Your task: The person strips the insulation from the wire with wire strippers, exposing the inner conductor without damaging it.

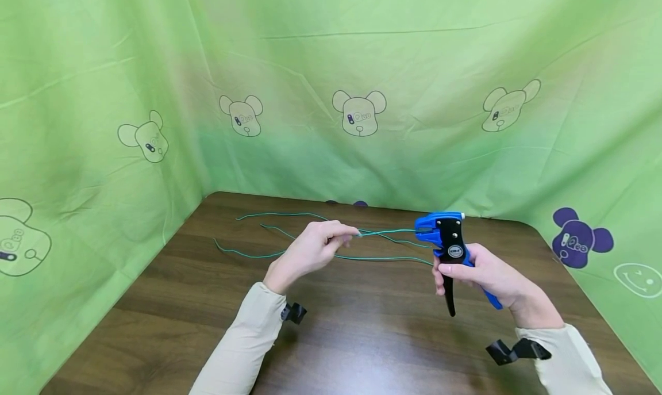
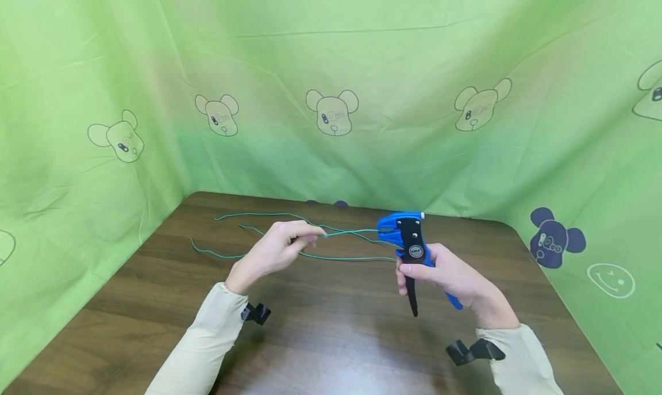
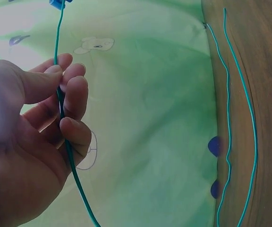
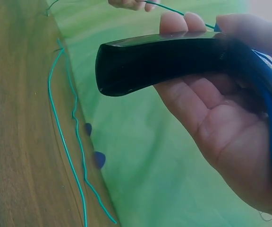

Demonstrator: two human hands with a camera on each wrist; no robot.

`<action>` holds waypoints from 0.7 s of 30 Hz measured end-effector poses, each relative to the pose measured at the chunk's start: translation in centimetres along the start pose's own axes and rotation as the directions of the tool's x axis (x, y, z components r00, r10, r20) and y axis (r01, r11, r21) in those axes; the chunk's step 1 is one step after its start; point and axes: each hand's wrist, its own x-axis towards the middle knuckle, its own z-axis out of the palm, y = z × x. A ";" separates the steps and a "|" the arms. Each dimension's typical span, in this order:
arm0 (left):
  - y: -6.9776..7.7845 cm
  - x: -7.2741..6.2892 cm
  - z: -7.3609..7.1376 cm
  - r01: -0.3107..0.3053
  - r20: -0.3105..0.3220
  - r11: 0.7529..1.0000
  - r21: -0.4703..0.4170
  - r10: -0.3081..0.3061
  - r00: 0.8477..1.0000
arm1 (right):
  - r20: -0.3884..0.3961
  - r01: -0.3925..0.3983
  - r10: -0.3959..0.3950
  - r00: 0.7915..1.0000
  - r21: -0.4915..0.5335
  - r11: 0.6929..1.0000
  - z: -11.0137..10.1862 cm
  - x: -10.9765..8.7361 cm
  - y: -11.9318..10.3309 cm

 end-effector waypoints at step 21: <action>0.0 0.0 0.1 0.008 -0.001 1.000 0.006 -0.008 1.000 | -0.194 0.002 -0.014 0.981 -0.062 0.998 1.8 0.7 0.3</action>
